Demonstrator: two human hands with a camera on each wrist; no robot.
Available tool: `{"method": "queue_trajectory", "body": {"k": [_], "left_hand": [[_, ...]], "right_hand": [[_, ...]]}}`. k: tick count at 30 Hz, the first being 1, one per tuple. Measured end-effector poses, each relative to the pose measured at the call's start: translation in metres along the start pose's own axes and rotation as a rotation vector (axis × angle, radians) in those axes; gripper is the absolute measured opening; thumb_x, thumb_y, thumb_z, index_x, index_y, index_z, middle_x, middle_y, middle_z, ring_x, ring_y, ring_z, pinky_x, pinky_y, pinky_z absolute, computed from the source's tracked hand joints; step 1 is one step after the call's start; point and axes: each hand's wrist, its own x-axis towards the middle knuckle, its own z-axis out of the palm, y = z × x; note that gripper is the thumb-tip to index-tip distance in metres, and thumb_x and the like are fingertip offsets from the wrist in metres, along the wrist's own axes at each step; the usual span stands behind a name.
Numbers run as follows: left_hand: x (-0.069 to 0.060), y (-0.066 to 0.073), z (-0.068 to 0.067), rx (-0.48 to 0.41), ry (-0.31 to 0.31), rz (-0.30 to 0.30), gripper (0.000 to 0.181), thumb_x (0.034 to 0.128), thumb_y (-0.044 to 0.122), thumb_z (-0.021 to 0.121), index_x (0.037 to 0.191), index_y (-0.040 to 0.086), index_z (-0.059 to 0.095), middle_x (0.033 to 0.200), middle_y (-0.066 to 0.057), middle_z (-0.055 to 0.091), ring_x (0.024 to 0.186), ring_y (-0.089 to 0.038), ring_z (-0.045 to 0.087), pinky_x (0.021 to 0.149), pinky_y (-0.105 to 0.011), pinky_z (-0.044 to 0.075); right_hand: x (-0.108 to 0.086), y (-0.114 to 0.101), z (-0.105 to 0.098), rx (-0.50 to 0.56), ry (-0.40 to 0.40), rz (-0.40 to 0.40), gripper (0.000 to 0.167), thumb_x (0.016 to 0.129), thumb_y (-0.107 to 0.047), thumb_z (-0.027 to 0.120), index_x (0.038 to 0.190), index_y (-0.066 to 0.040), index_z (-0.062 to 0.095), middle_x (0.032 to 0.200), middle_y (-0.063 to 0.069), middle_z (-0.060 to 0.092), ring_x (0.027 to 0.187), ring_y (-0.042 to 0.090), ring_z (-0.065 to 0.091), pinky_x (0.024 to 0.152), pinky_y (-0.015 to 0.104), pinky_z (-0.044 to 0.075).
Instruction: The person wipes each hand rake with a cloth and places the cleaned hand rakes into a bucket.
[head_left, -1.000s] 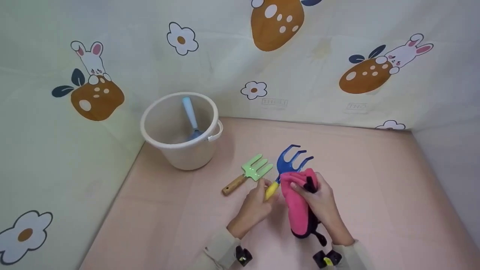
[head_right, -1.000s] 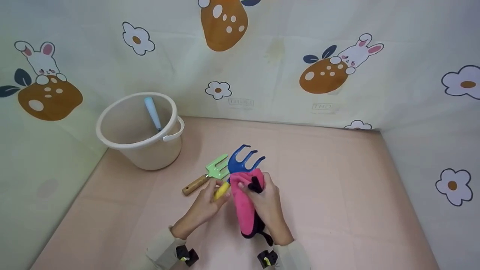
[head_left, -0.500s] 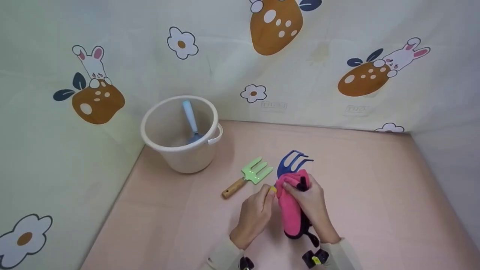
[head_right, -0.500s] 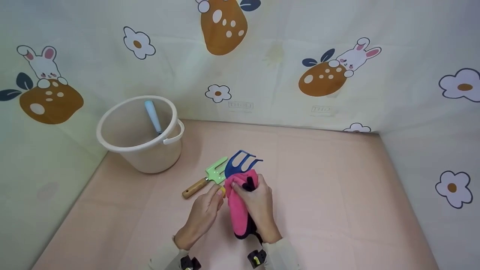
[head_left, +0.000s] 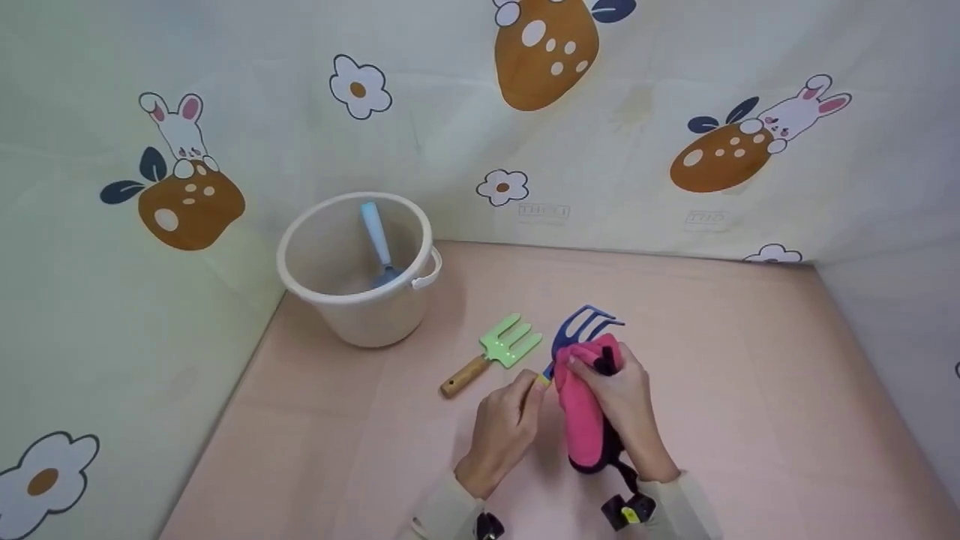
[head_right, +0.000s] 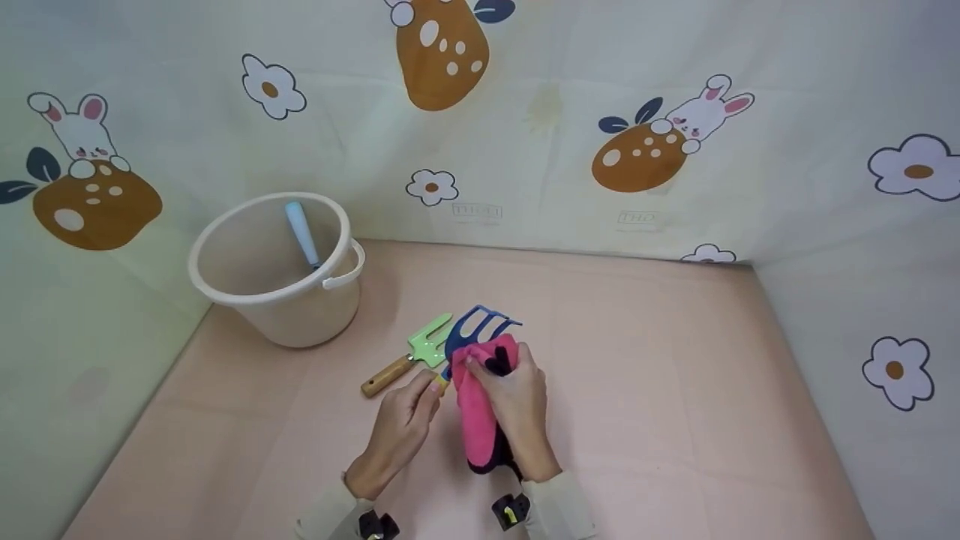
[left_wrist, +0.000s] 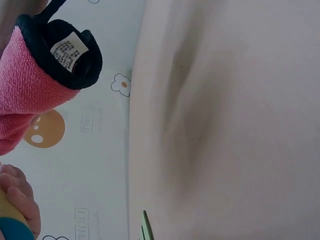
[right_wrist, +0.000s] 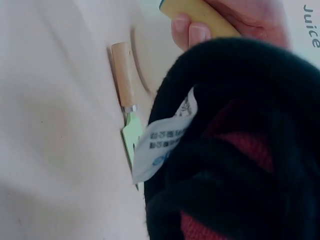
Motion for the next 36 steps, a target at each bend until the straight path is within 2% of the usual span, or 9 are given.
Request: {"method": "queue_trajectory", "body": {"k": [10,17,24,32,36], "left_hand": [[0.002,0.001,-0.004,-0.056,-0.078,-0.059,0.029,0.1006,0.03,0.039,0.086,0.01,0.055,0.058,0.008,0.038,0.05,0.002,0.033,0.044,-0.013,0.028],[0.001,-0.001,-0.004,-0.103,-0.143,-0.121,0.032,0.1011,0.029,0.039,0.085,0.006,0.054,0.058,0.009,0.035,0.048,0.001,0.033,0.043,-0.013,0.028],[0.0,-0.001,-0.004,-0.104,-0.161,-0.144,0.031,0.1011,0.029,0.038,0.082,0.009,0.052,0.058,0.01,0.035,0.048,0.001,0.033,0.044,-0.013,0.028],[-0.002,-0.002,-0.005,-0.106,-0.185,-0.184,0.031,0.101,0.028,0.039,0.085,0.006,0.054,0.058,0.009,0.035,0.048,0.001,0.034,0.044,-0.013,0.028],[-0.004,-0.003,-0.007,-0.093,-0.196,-0.195,0.031,0.1009,0.028,0.039,0.084,0.005,0.054,0.059,0.009,0.035,0.048,0.001,0.033,0.044,-0.013,0.027]], "right_hand": [[0.005,0.009,-0.006,-0.069,0.065,-0.048,0.048,0.081,-0.034,0.072,0.11,-0.003,0.049,0.102,0.016,0.061,0.082,0.021,0.059,0.069,0.023,0.049],[0.005,0.013,-0.008,-0.149,0.091,-0.077,0.043,0.084,-0.031,0.07,0.107,-0.002,0.047,0.099,0.017,0.061,0.084,0.025,0.06,0.073,0.034,0.054],[0.01,0.014,-0.01,-0.254,0.148,-0.13,0.039,0.084,-0.026,0.07,0.101,-0.001,0.046,0.09,0.018,0.06,0.076,0.025,0.059,0.064,0.029,0.049],[0.014,0.013,-0.008,-0.223,0.182,-0.141,0.031,0.085,-0.022,0.066,0.1,-0.002,0.046,0.088,0.017,0.06,0.075,0.025,0.058,0.064,0.026,0.047],[0.014,0.015,-0.003,-0.239,0.22,-0.175,0.03,0.085,-0.023,0.064,0.096,-0.002,0.046,0.079,0.014,0.058,0.069,0.023,0.056,0.06,0.027,0.044]]}}
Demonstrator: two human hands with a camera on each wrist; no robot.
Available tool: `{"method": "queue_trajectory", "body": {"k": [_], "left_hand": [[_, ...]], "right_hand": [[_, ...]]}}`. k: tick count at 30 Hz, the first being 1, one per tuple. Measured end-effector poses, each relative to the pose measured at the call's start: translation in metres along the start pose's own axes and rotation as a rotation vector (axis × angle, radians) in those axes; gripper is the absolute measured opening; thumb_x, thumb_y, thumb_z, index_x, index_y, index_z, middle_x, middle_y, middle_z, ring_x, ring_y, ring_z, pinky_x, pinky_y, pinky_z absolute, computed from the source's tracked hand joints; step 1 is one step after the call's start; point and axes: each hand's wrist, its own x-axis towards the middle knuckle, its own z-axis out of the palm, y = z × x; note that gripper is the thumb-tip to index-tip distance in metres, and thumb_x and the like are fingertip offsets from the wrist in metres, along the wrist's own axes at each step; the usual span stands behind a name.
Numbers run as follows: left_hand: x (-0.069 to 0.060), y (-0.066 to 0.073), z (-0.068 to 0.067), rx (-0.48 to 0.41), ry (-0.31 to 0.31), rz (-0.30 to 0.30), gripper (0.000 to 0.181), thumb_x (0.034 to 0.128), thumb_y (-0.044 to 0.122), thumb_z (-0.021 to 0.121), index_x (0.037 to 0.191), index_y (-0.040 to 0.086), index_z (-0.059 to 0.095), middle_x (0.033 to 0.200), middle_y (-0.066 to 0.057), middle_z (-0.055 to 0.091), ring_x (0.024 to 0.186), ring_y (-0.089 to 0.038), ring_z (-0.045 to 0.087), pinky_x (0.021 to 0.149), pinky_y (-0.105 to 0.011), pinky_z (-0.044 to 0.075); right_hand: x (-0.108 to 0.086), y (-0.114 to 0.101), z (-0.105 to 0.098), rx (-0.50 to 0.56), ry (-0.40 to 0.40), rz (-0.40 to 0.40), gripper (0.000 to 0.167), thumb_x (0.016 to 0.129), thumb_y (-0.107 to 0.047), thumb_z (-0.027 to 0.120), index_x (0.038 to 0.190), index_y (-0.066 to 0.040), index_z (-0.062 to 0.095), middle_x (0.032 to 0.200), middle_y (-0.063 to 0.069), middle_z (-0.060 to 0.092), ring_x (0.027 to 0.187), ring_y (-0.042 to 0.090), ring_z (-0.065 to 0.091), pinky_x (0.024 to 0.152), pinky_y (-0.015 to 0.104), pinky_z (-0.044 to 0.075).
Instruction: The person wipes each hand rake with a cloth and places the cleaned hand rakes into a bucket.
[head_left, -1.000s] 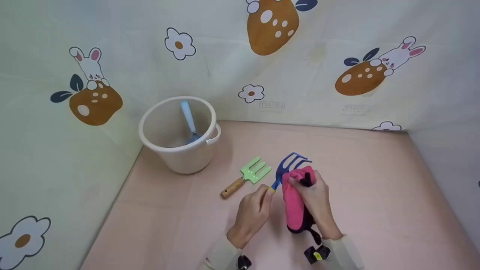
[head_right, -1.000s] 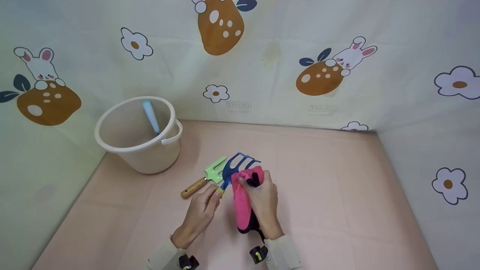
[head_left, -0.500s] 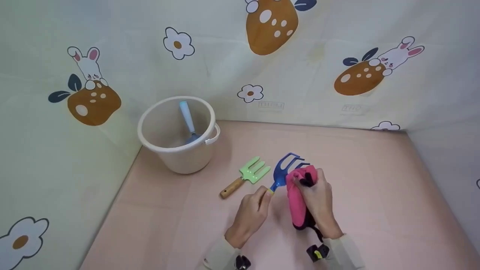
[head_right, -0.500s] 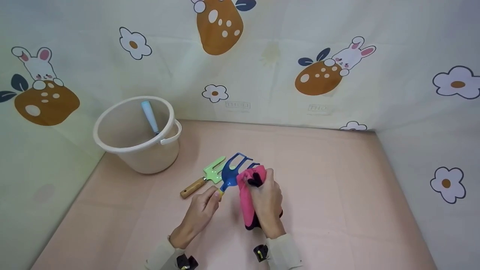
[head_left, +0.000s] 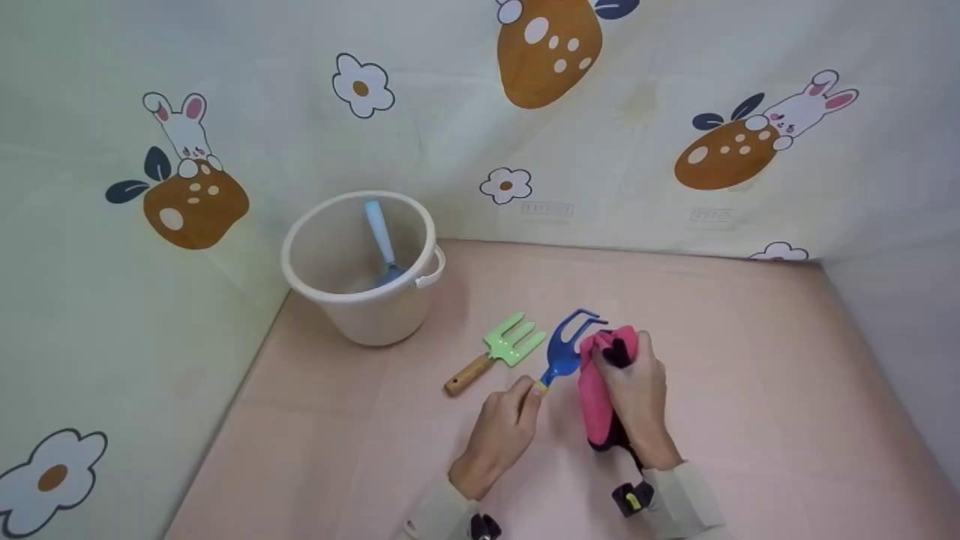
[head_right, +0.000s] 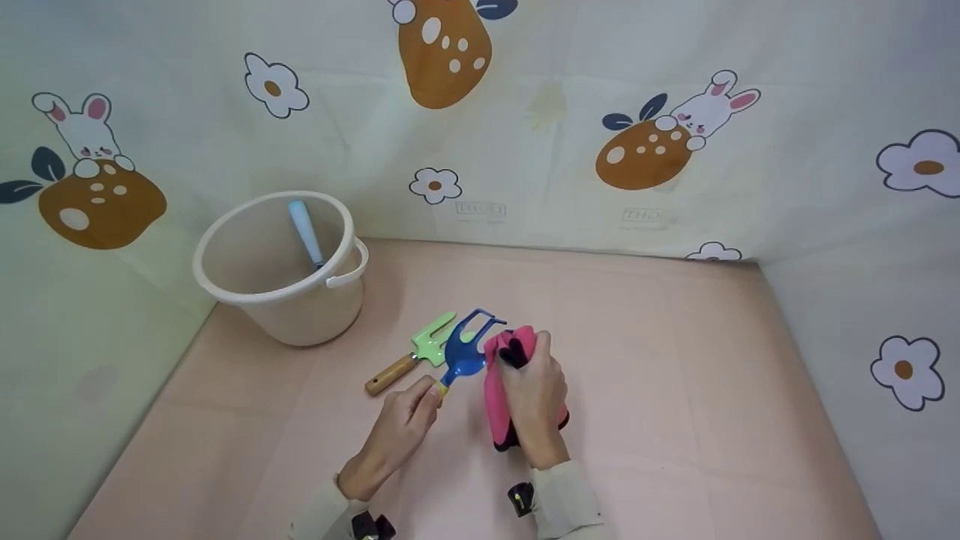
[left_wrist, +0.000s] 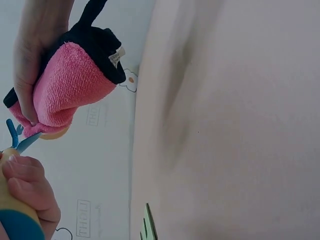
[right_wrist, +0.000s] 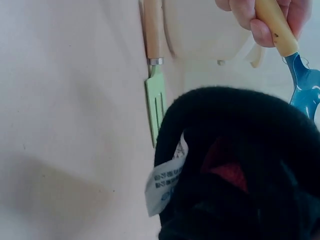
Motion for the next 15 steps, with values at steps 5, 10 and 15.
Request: {"method": "queue_trajectory", "body": {"k": [5,10,15], "left_hand": [[0.0,-0.002,0.003,-0.008,-0.023,-0.041,0.032,0.1009,0.029,0.039,0.085,0.005,0.054,0.059,0.01,0.034,0.048,0.0,0.032,0.044,-0.014,0.026],[0.0,-0.005,0.006,-0.036,-0.046,-0.095,0.03,0.101,0.027,0.039,0.087,0.005,0.054,0.06,0.009,0.034,0.049,-0.002,0.032,0.044,-0.016,0.027],[-0.001,-0.003,0.006,-0.062,-0.078,-0.154,0.031,0.1014,0.031,0.037,0.087,0.007,0.052,0.061,0.009,0.036,0.05,-0.003,0.034,0.045,-0.017,0.028]], "right_hand": [[0.001,0.004,0.006,-0.101,0.064,-0.083,0.026,0.086,-0.022,0.062,0.094,-0.002,0.046,0.066,0.009,0.051,0.057,0.021,0.052,0.052,0.028,0.04],[0.004,0.01,0.012,-0.216,0.124,-0.205,0.028,0.085,-0.02,0.066,0.093,-0.001,0.047,0.061,0.01,0.051,0.053,0.023,0.053,0.052,0.033,0.043],[0.006,0.017,0.016,-0.278,0.168,-0.34,0.026,0.083,-0.015,0.068,0.09,0.0,0.048,0.06,0.011,0.049,0.051,0.023,0.05,0.05,0.036,0.044]]}}
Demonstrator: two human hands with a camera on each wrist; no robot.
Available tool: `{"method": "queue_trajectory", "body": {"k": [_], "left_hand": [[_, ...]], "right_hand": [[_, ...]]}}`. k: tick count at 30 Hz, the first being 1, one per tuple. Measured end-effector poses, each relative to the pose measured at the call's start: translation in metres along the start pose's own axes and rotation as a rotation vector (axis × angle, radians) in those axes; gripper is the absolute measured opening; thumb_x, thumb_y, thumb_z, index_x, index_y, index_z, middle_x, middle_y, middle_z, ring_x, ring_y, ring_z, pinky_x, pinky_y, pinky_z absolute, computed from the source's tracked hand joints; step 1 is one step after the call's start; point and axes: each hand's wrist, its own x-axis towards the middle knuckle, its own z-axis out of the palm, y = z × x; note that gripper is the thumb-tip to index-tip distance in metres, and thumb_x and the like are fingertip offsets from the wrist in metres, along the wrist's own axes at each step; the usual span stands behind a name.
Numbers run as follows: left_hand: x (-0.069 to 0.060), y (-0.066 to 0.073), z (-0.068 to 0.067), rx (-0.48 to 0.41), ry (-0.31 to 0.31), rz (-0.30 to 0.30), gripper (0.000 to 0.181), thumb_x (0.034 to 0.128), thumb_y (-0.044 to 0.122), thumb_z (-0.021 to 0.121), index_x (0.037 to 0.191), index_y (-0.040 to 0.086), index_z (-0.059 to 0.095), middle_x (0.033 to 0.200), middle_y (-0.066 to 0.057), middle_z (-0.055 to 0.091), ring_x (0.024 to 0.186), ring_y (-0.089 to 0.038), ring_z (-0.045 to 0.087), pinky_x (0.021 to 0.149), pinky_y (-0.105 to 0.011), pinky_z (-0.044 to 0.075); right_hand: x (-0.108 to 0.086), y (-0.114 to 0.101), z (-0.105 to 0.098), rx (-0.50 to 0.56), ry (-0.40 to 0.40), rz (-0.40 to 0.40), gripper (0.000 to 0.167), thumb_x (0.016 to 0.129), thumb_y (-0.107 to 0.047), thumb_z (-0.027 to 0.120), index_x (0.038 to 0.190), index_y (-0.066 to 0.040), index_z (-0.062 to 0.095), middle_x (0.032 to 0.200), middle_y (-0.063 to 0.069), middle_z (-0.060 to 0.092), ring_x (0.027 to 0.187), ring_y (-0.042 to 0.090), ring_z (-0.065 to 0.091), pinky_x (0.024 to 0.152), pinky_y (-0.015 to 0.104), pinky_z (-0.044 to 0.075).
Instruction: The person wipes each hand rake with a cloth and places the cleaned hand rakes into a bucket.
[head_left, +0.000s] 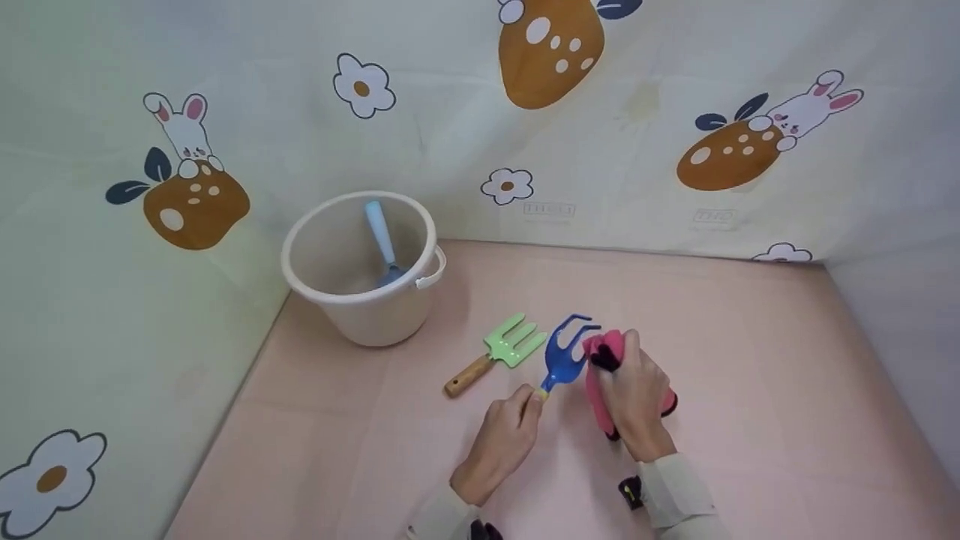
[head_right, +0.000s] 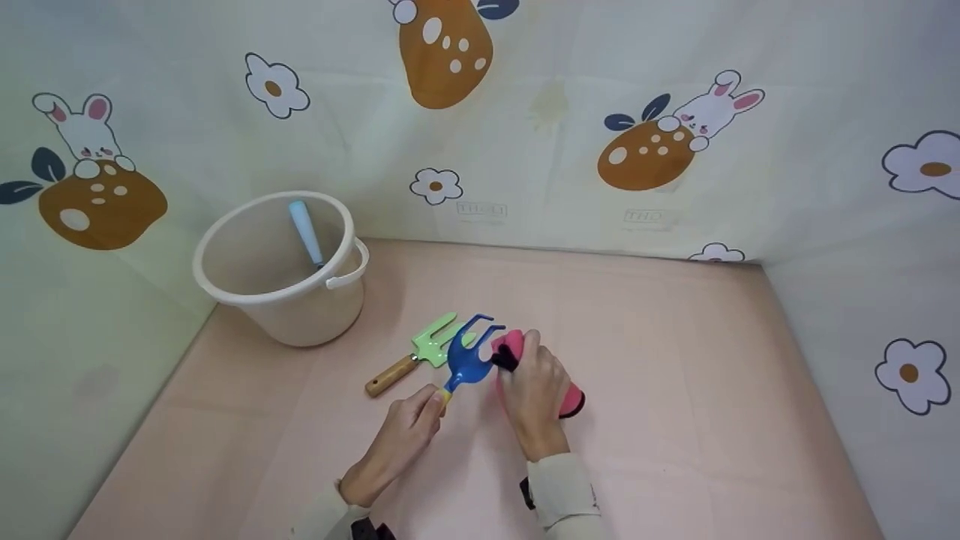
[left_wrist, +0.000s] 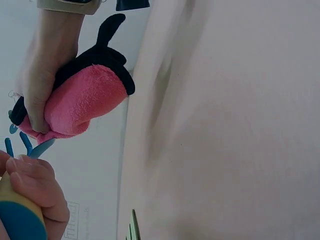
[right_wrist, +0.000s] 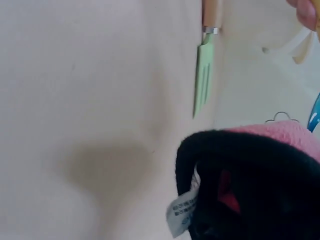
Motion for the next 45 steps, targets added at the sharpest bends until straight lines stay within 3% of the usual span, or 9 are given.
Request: {"method": "queue_trajectory", "body": {"k": [5,9,16,19,23,26,32,38,45], "left_hand": [[0.001,0.005,-0.003,0.022,-0.014,-0.04,0.027,0.1012,0.027,0.037,0.084,0.01,0.05,0.06,0.008,0.037,0.049,-0.004,0.034,0.044,-0.017,0.027],[0.006,0.006,-0.006,0.048,-0.014,-0.045,0.026,0.1005,0.024,0.036,0.084,0.01,0.051,0.06,0.008,0.038,0.049,-0.004,0.034,0.044,-0.017,0.027],[0.011,-0.002,-0.009,0.019,-0.018,-0.057,0.024,0.0994,0.018,0.038,0.083,0.008,0.053,0.061,0.007,0.041,0.049,-0.005,0.035,0.043,-0.016,0.028],[0.011,-0.004,-0.01,-0.022,-0.013,-0.064,0.025,0.0994,0.017,0.038,0.084,0.006,0.054,0.061,0.006,0.042,0.05,-0.005,0.037,0.044,-0.016,0.028],[0.011,-0.001,-0.012,-0.066,-0.016,-0.064,0.025,0.1004,0.02,0.039,0.086,0.005,0.054,0.063,0.005,0.043,0.052,-0.006,0.038,0.045,-0.016,0.029],[0.011,0.003,-0.011,-0.073,-0.028,-0.06,0.026,0.1007,0.022,0.039,0.088,0.005,0.054,0.064,0.005,0.043,0.053,-0.006,0.038,0.046,-0.017,0.029],[0.011,0.006,-0.009,-0.036,-0.039,-0.033,0.025,0.1008,0.023,0.038,0.089,0.007,0.053,0.066,0.005,0.043,0.055,-0.006,0.039,0.048,-0.017,0.031],[0.012,0.007,-0.007,0.005,-0.033,-0.01,0.025,0.1006,0.023,0.039,0.088,0.008,0.054,0.066,0.006,0.043,0.057,-0.005,0.04,0.05,-0.017,0.033],[0.012,0.009,-0.006,0.018,-0.018,0.023,0.027,0.1008,0.023,0.038,0.088,0.006,0.055,0.066,0.006,0.043,0.056,-0.004,0.039,0.05,-0.017,0.032]], "right_hand": [[-0.002,0.005,0.0,-0.021,0.074,-0.083,0.025,0.08,-0.01,0.07,0.086,0.001,0.048,0.057,0.011,0.048,0.047,0.023,0.049,0.047,0.035,0.044],[0.0,0.008,-0.001,0.007,0.114,-0.087,0.023,0.08,-0.009,0.069,0.085,0.001,0.048,0.056,0.01,0.047,0.046,0.022,0.049,0.046,0.034,0.043],[0.012,0.016,-0.016,0.136,0.133,0.089,0.02,0.084,-0.008,0.063,0.088,0.002,0.047,0.056,0.008,0.044,0.05,0.02,0.048,0.049,0.026,0.04],[0.017,0.019,-0.024,0.255,0.052,0.182,0.026,0.086,-0.014,0.065,0.093,0.001,0.045,0.065,0.008,0.047,0.058,0.017,0.048,0.052,0.021,0.04],[0.016,0.02,-0.028,0.444,-0.151,0.304,0.038,0.085,-0.028,0.068,0.102,-0.003,0.044,0.084,0.009,0.052,0.07,0.015,0.053,0.059,0.018,0.045],[0.011,0.017,-0.027,0.514,-0.288,0.335,0.041,0.085,-0.03,0.068,0.106,-0.005,0.044,0.092,0.01,0.054,0.076,0.017,0.054,0.063,0.02,0.048],[0.002,0.004,-0.022,0.57,-0.439,0.248,0.039,0.081,-0.024,0.073,0.105,-0.006,0.048,0.092,0.009,0.056,0.077,0.016,0.057,0.064,0.021,0.051],[-0.001,-0.007,-0.019,0.558,-0.433,0.091,0.036,0.076,-0.018,0.077,0.099,-0.004,0.054,0.088,0.006,0.063,0.074,0.01,0.059,0.063,0.019,0.05],[-0.002,-0.01,-0.016,0.445,-0.429,0.046,0.034,0.074,-0.019,0.079,0.093,-0.004,0.054,0.079,0.005,0.061,0.068,0.011,0.056,0.06,0.019,0.047]]}}
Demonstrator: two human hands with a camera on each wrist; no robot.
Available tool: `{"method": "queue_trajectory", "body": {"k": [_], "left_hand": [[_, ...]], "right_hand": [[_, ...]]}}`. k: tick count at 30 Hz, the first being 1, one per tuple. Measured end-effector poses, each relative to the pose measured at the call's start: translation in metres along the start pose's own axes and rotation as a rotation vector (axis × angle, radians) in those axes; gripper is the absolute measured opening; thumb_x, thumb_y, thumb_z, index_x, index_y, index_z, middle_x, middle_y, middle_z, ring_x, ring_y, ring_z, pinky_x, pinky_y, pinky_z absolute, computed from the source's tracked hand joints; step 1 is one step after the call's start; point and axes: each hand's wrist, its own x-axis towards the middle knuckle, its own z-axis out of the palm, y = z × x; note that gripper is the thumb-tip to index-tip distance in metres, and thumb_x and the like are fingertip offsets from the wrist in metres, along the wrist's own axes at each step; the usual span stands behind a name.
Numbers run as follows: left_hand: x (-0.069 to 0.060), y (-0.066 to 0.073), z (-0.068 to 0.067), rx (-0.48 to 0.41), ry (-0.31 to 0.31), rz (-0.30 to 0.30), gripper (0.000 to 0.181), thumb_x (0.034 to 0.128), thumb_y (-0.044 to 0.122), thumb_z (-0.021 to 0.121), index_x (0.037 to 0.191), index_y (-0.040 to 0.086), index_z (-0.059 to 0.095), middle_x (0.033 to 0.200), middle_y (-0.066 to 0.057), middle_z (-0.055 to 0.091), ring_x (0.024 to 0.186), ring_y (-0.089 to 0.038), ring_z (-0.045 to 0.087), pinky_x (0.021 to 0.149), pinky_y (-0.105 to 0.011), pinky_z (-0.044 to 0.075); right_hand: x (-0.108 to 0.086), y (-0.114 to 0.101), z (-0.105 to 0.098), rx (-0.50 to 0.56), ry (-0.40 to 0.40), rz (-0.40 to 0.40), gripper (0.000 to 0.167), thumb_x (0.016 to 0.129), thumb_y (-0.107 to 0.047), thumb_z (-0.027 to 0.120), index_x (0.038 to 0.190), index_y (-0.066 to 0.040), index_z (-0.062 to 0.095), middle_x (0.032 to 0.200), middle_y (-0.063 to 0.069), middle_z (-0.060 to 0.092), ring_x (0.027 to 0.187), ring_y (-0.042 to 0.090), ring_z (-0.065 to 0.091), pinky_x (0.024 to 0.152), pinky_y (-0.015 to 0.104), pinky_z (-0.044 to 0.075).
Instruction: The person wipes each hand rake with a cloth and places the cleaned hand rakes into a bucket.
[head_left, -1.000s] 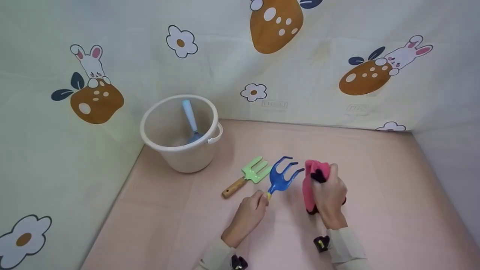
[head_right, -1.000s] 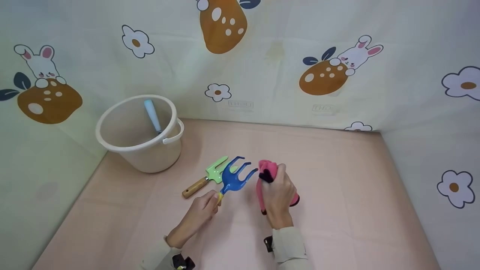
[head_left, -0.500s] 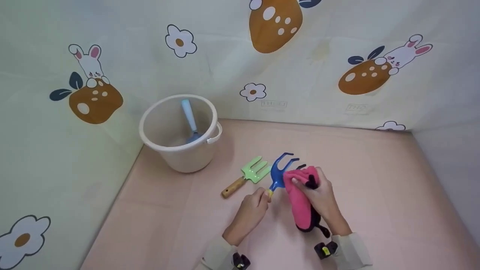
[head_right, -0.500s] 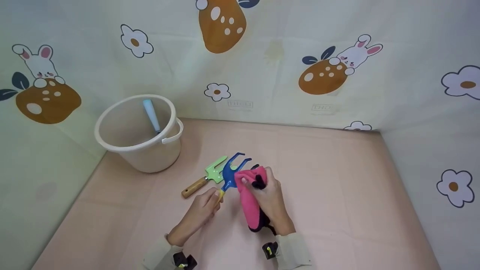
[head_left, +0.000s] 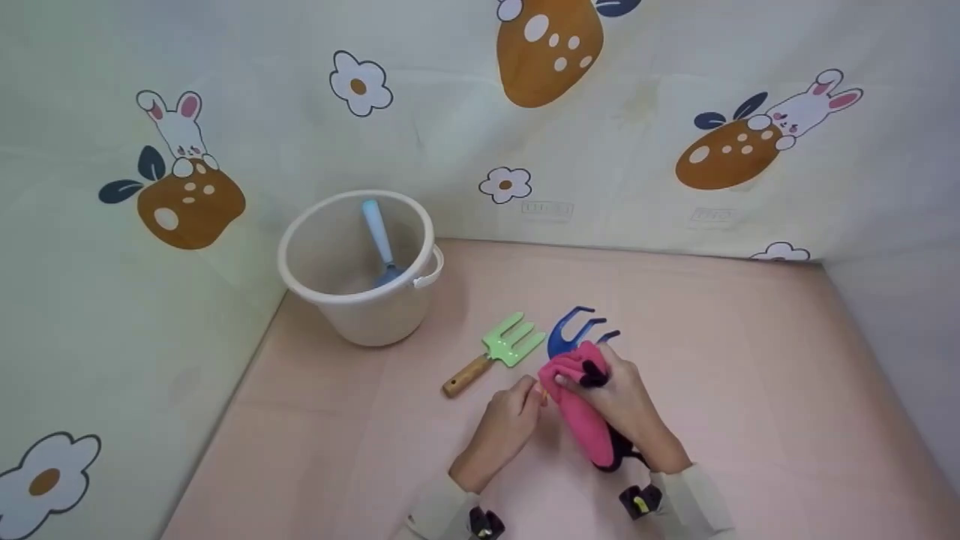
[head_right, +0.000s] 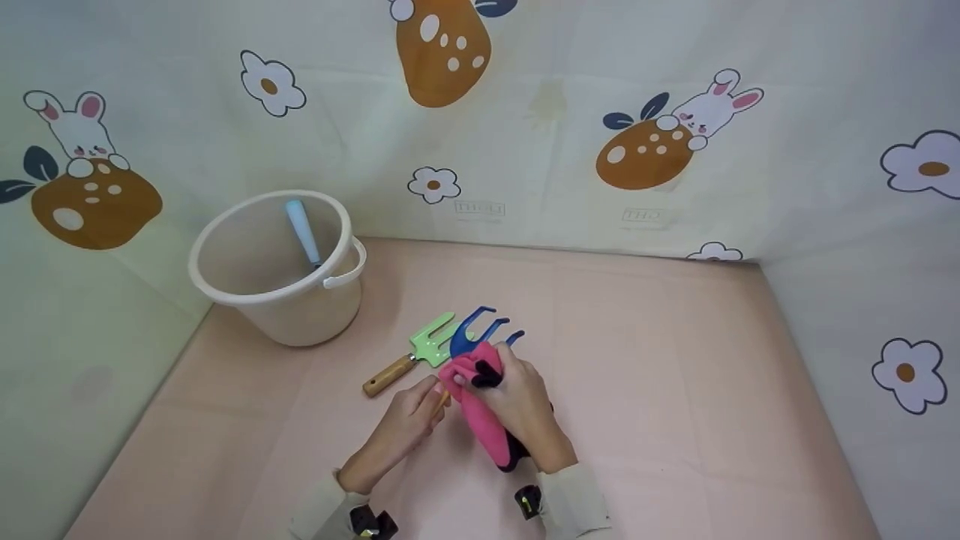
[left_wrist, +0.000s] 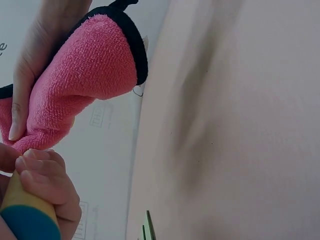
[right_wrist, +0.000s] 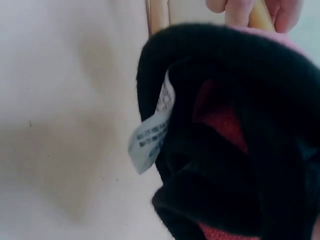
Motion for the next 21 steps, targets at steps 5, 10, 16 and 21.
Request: {"method": "queue_trajectory", "body": {"k": [5,10,16,21], "left_hand": [[0.0,-0.001,0.001,0.007,0.007,0.014,0.027,0.1007,0.024,0.039,0.088,0.007,0.055,0.066,0.006,0.043,0.055,-0.004,0.038,0.05,-0.016,0.031],[0.001,-0.004,0.003,-0.017,0.019,0.012,0.026,0.1005,0.024,0.04,0.086,0.007,0.054,0.064,0.007,0.04,0.053,-0.003,0.037,0.048,-0.017,0.031],[-0.001,-0.004,0.002,0.006,0.027,0.042,0.024,0.1003,0.022,0.04,0.085,0.007,0.053,0.063,0.008,0.04,0.053,-0.002,0.036,0.047,-0.016,0.029],[-0.003,-0.004,0.003,0.022,0.028,0.06,0.024,0.1005,0.022,0.04,0.086,0.007,0.053,0.062,0.008,0.04,0.051,-0.001,0.035,0.045,-0.015,0.029]], "right_hand": [[0.001,-0.001,0.001,-0.117,0.002,0.018,0.037,0.075,-0.025,0.078,0.092,-0.005,0.052,0.076,0.005,0.06,0.066,0.013,0.055,0.059,0.022,0.047],[0.002,-0.006,0.002,-0.251,0.03,0.042,0.04,0.077,-0.03,0.076,0.093,-0.005,0.05,0.072,0.006,0.056,0.063,0.016,0.053,0.058,0.027,0.045],[0.004,-0.011,0.001,-0.329,0.043,0.088,0.042,0.077,-0.032,0.076,0.091,-0.004,0.048,0.069,0.007,0.052,0.061,0.018,0.051,0.055,0.028,0.042],[0.005,-0.014,0.0,-0.389,0.066,0.122,0.043,0.076,-0.033,0.076,0.091,-0.003,0.049,0.068,0.008,0.052,0.058,0.019,0.051,0.054,0.03,0.044]]}}
